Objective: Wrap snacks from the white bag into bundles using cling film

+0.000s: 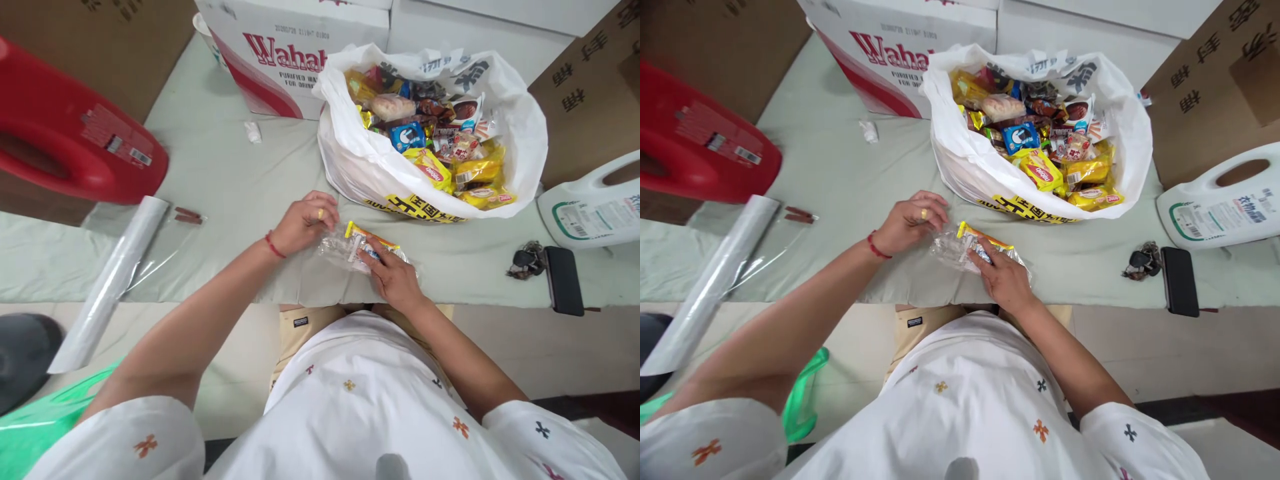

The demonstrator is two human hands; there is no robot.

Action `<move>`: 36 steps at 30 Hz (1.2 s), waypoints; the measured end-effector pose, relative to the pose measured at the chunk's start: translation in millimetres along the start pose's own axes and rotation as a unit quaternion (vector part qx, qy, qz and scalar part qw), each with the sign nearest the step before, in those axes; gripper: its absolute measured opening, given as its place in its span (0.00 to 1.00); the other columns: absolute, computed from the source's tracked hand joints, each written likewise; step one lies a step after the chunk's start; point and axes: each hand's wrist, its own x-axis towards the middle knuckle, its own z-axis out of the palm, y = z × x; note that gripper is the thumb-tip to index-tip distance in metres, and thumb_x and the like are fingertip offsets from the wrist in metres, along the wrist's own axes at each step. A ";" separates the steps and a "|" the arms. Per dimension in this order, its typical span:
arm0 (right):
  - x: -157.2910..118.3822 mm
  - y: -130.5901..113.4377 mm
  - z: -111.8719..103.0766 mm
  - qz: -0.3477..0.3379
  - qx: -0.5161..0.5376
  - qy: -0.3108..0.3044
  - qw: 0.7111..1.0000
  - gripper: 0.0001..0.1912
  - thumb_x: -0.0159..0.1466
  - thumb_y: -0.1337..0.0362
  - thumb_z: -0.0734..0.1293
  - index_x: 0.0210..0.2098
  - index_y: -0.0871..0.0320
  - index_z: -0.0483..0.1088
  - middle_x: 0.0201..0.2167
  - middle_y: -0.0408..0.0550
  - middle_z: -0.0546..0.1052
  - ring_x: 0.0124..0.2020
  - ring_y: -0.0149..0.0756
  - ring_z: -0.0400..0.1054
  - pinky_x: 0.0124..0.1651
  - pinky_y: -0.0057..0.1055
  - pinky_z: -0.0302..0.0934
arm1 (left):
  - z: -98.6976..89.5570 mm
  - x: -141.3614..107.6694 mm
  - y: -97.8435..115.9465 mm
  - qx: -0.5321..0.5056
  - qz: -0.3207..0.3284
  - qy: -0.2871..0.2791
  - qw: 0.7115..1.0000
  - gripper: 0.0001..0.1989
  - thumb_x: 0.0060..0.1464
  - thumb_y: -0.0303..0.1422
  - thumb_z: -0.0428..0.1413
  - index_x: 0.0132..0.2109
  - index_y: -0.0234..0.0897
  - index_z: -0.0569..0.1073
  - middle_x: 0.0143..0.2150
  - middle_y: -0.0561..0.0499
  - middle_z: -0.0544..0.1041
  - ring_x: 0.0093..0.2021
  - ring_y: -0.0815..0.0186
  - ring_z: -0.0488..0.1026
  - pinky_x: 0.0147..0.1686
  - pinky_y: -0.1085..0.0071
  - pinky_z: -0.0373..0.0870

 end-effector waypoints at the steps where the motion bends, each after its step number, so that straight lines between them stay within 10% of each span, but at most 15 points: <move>1: 0.1 -0.2 -0.4 0.000 0.002 -0.002 1.000 0.27 0.74 0.70 0.60 0.70 0.48 0.68 0.75 0.51 0.62 0.63 0.41 0.72 0.55 0.35 0.73 | -8.6 -6.5 -5.6 0.022 -0.005 -0.011 1.000 0.20 0.65 0.46 0.57 0.27 0.45 0.79 0.36 0.45 0.84 0.54 0.54 0.78 0.58 0.52 0.74; 5: 2.0 -0.8 -2.9 0.009 0.001 -0.016 1.000 0.27 0.74 0.70 0.60 0.70 0.48 0.68 0.74 0.50 0.64 0.62 0.41 0.72 0.53 0.35 0.73 | -39.3 -38.8 -11.6 0.127 -0.033 -0.032 0.991 0.21 0.64 0.40 0.56 0.22 0.43 0.74 0.34 0.47 0.84 0.49 0.54 0.79 0.51 0.52 0.76; 10: 6.9 -2.9 -5.2 0.005 0.003 -0.017 1.000 0.26 0.74 0.68 0.60 0.69 0.47 0.69 0.74 0.49 0.65 0.59 0.42 0.74 0.47 0.34 0.73 | -9.3 -38.9 59.2 0.144 -0.043 0.182 0.972 0.12 0.68 0.30 0.51 0.41 0.41 0.80 0.48 0.47 0.85 0.52 0.59 0.79 0.57 0.54 0.75; 14: 3.7 -4.6 -2.5 0.042 0.014 -0.026 0.999 0.18 0.74 0.64 0.61 0.57 0.53 0.78 0.57 0.55 0.80 0.51 0.46 0.76 0.46 0.38 0.73 | 69.6 -16.2 100.9 0.019 0.022 0.053 0.998 0.20 0.74 0.37 0.46 0.63 0.38 0.75 0.65 0.40 0.77 0.66 0.58 0.74 0.65 0.56 0.72; 18: -17.3 -2.4 -5.8 0.040 0.056 -0.057 0.996 0.19 0.75 0.65 0.58 0.55 0.58 0.78 0.50 0.59 0.80 0.51 0.49 0.74 0.53 0.46 0.73 | 120.8 -17.7 90.7 0.033 0.023 -0.003 0.999 0.23 0.75 0.39 0.43 0.68 0.39 0.72 0.66 0.42 0.77 0.71 0.56 0.69 0.69 0.51 0.67; 28: -100.9 44.5 -68.8 -0.019 0.004 -0.125 0.992 0.27 0.72 0.73 0.62 0.69 0.54 0.67 0.69 0.55 0.71 0.58 0.48 0.72 0.59 0.50 0.71 | 130.7 -40.3 96.3 0.154 0.006 -0.085 0.984 0.28 0.75 0.40 0.46 0.76 0.39 0.59 0.76 0.44 0.64 0.77 0.58 0.58 0.74 0.56 0.56; 36: -137.5 81.1 -91.9 0.191 0.035 0.073 0.978 0.15 0.74 0.62 0.65 0.57 0.50 0.76 0.48 0.51 0.83 0.46 0.46 0.78 0.49 0.46 0.74 | 126.3 -40.4 87.3 0.147 0.004 -0.085 0.986 0.27 0.74 0.39 0.48 0.76 0.43 0.61 0.75 0.45 0.66 0.77 0.57 0.60 0.73 0.54 0.58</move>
